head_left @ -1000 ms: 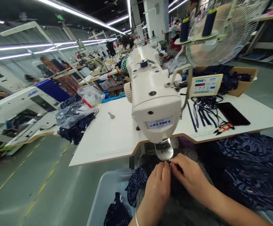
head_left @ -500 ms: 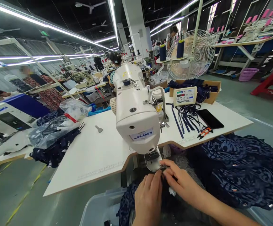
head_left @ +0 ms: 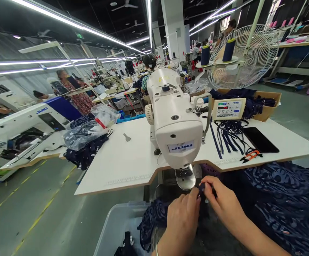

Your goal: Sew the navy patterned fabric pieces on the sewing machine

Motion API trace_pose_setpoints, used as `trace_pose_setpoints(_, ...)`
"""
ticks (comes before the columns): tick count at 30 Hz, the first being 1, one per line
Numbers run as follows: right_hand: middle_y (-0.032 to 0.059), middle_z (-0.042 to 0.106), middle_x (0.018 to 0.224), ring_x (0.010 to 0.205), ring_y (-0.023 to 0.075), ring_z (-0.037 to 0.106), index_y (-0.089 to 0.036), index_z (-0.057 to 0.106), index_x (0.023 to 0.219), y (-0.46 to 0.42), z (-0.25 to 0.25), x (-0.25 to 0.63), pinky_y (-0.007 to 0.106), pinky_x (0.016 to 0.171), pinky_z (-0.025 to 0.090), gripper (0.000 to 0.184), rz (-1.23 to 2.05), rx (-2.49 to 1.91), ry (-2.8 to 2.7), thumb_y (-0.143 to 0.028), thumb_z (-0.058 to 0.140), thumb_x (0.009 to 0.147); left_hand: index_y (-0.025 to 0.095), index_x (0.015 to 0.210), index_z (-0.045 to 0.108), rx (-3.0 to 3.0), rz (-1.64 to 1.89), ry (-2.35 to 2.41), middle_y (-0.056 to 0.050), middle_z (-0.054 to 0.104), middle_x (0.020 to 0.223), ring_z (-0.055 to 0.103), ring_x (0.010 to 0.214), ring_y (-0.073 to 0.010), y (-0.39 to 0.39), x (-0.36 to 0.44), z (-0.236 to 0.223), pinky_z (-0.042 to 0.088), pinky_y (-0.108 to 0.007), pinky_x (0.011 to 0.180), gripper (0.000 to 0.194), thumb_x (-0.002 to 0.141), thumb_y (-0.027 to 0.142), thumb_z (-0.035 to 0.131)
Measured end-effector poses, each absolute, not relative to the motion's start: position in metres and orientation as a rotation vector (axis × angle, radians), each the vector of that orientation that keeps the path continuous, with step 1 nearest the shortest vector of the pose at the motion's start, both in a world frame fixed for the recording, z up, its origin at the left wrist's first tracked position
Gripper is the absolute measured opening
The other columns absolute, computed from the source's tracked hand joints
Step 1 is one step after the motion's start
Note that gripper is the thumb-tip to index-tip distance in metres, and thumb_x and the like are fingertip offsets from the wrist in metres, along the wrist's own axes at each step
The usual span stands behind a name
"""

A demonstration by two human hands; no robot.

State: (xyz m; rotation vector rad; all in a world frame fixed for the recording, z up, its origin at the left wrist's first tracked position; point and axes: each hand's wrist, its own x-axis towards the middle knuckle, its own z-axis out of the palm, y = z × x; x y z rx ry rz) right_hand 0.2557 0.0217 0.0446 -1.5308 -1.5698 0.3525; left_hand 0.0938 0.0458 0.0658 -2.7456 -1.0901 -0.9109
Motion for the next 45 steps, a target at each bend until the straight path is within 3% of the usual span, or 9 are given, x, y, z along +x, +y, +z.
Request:
trace_pose_setpoints(4, 0.0029, 0.063, 0.096, 0.085, 0.0171, 0.065, -0.024, 0.051, 0.110, 0.023, 0.051, 0.261, 0.030, 0.076, 0.051, 0.017, 0.409, -1.434, -1.678, -0.024, 0.036, 0.102, 0.018, 0.115, 0.054, -2.771, -0.845, -1.003, 0.001, 0.063, 0.073, 0.057, 0.060, -0.0164, 0.046, 0.087, 0.064, 0.041, -0.030, 0.054, 0.021, 0.098, 0.014, 0.043)
trace_pose_setpoints(8, 0.0050, 0.058, 0.108, 0.091, 0.0182, 0.062, -0.025, 0.049, 0.119, 0.021, 0.057, 0.268, 0.032, 0.080, 0.051, 0.019, 0.604, -1.372, -1.928, -0.023, 0.045, 0.100, 0.020, 0.092, 0.057, -2.907, -0.672, -1.162, 0.001, 0.064, 0.074, 0.059, 0.062, -0.0170, 0.047, 0.080, 0.071, 0.040, -0.030, 0.054, 0.009, 0.095, 0.016, 0.050)
trace_pose_setpoints(13, 0.0039, 0.060, 0.096, 0.090, 0.0210, 0.058, -0.022, 0.059, 0.101, 0.014, 0.054, 0.273, 0.035, 0.080, 0.047, 0.012, 0.690, -1.296, -2.135, -0.019, 0.047, 0.099, 0.022, 0.092, 0.060, -3.112, -0.407, -1.386, 0.001, 0.068, 0.083, 0.063, 0.074, -0.0176, 0.049, 0.080, 0.077, 0.046, -0.027, 0.063, 0.011, 0.096, 0.020, 0.050)
trace_pose_setpoints(17, 0.0034, 0.062, 0.094, 0.089, 0.0193, 0.059, -0.021, 0.064, 0.098, 0.015, 0.046, 0.279, 0.032, 0.080, 0.046, 0.017, 0.900, -1.354, -1.946, -0.026, 0.048, 0.100, 0.019, 0.101, 0.060, -3.119, -0.354, -1.549, -0.005, 0.068, 0.097, 0.063, 0.091, -0.0226, 0.058, 0.075, 0.067, 0.050, -0.039, 0.083, 0.012, 0.096, 0.019, 0.049)
trace_pose_setpoints(21, 0.0008, 0.065, 0.085, 0.081, 0.0176, 0.060, -0.022, 0.069, 0.087, 0.020, 0.035, 0.284, 0.028, 0.074, 0.045, 0.023, 1.217, -1.451, -1.620, -0.038, 0.055, 0.095, 0.015, 0.115, 0.060, -3.132, -0.656, -1.940, -0.015, 0.061, 0.124, 0.055, 0.119, -0.0296, 0.067, 0.066, 0.053, 0.038, -0.052, 0.105, 0.023, 0.096, 0.023, 0.049)
trace_pose_setpoints(27, 0.0000, 0.066, 0.082, 0.078, 0.0171, 0.058, -0.020, 0.071, 0.087, 0.020, 0.024, 0.270, 0.025, 0.070, 0.044, 0.031, 1.449, -1.370, -1.214, -0.049, 0.059, 0.089, 0.017, 0.106, 0.063, -3.518, -0.976, -2.087, -0.005, 0.070, 0.097, 0.064, 0.082, -0.0164, 0.058, 0.076, 0.034, 0.051, -0.024, 0.069, 0.029, 0.091, 0.042, 0.058)
trace_pose_setpoints(31, 0.0012, 0.064, 0.081, 0.076, 0.0173, 0.058, -0.020, 0.070, 0.089, 0.015, 0.021, 0.264, 0.026, 0.066, 0.044, 0.030, 1.347, -1.401, -1.252, -0.047, 0.057, 0.091, 0.016, 0.090, 0.063, -3.360, -1.154, -2.231, -0.002, 0.065, 0.083, 0.058, 0.074, -0.0130, 0.055, 0.082, 0.033, 0.045, -0.022, 0.066, 0.020, 0.087, 0.035, 0.060)
trace_pose_setpoints(37, 0.0062, 0.065, 0.093, 0.091, 0.0202, 0.060, -0.019, 0.067, 0.093, 0.018, 0.022, 0.269, 0.032, 0.083, 0.048, 0.039, 1.246, -1.278, -1.539, -0.046, 0.040, 0.100, 0.017, 0.083, 0.068, -3.400, -1.032, -2.115, 0.001, 0.058, 0.072, 0.052, 0.066, -0.0110, 0.053, 0.081, 0.047, 0.039, -0.022, 0.063, 0.013, 0.087, 0.027, 0.060)
trace_pose_setpoints(45, 0.0066, 0.070, 0.103, 0.102, 0.0239, 0.062, -0.021, 0.072, 0.098, 0.017, 0.012, 0.258, 0.036, 0.092, 0.049, 0.029, 1.424, -1.253, -1.037, -0.047, 0.065, 0.087, 0.020, 0.091, 0.073, -3.436, -0.797, -2.100, 0.001, 0.063, 0.074, 0.055, 0.064, -0.0108, 0.052, 0.084, 0.055, 0.039, -0.021, 0.061, 0.017, 0.089, 0.023, 0.057)
